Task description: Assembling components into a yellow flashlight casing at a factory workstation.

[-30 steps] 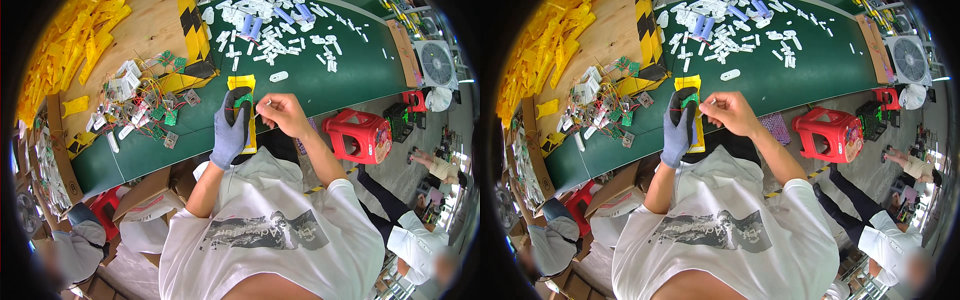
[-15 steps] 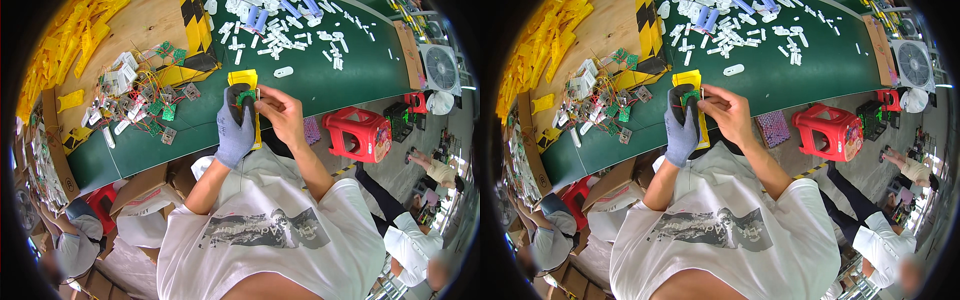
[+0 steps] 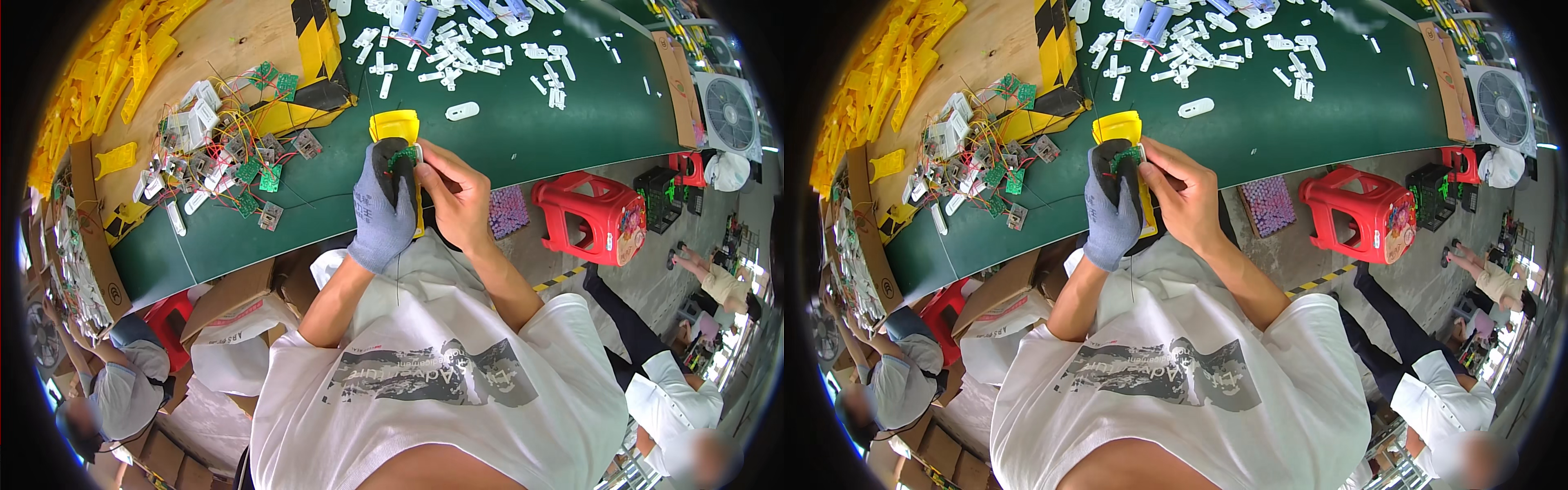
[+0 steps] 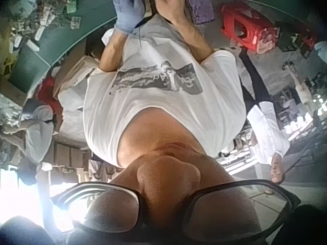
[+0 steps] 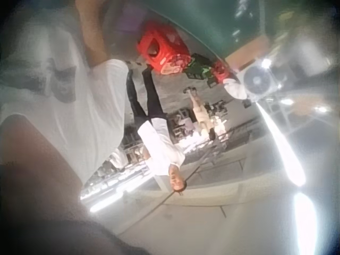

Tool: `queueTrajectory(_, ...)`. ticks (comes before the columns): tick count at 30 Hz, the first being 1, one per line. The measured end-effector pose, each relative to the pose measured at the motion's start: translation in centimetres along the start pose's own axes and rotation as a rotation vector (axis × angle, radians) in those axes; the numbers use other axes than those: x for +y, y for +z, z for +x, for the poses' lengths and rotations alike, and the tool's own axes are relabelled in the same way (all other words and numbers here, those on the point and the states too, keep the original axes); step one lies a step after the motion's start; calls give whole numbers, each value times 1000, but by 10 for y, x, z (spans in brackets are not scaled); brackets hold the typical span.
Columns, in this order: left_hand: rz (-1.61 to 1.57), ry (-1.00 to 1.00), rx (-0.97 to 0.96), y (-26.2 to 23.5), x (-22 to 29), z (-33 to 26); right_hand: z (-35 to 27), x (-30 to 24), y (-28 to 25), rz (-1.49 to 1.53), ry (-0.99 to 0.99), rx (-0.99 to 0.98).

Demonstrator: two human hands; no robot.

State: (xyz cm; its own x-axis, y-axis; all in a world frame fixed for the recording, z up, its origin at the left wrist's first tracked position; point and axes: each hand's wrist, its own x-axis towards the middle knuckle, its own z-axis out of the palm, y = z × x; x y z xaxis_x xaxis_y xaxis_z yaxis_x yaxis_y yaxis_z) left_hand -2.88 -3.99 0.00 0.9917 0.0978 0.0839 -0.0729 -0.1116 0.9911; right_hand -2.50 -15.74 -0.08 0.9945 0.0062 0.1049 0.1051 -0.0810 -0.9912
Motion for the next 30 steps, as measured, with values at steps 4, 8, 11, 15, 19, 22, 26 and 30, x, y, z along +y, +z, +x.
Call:
queueTrajectory(4,20,64,7,0,-1,0,-3,-1,2,152,66,6)
queueTrajectory(8,34,38,-58,-2,4,3,-1,1,2,116,38,30)
queueTrajectory(11,95,66,-89,-1,-3,5,1,-4,-3,-174,-100,40)
queueTrajectory(15,118,88,-46,-2,6,2,4,-10,-10,-283,-232,-69)
queueTrajectory(19,-138,-119,-150,-3,14,-3,9,-14,-28,-451,-322,-374)
queueTrajectory(22,-257,-139,-314,-4,23,6,19,-44,-39,-654,-18,-430)
queueTrajectory(26,-228,-202,-387,-15,35,17,78,-46,-63,-699,-10,-435)
queueTrajectory(30,-287,-119,-358,-12,-11,-5,206,-65,-71,-798,37,-136)
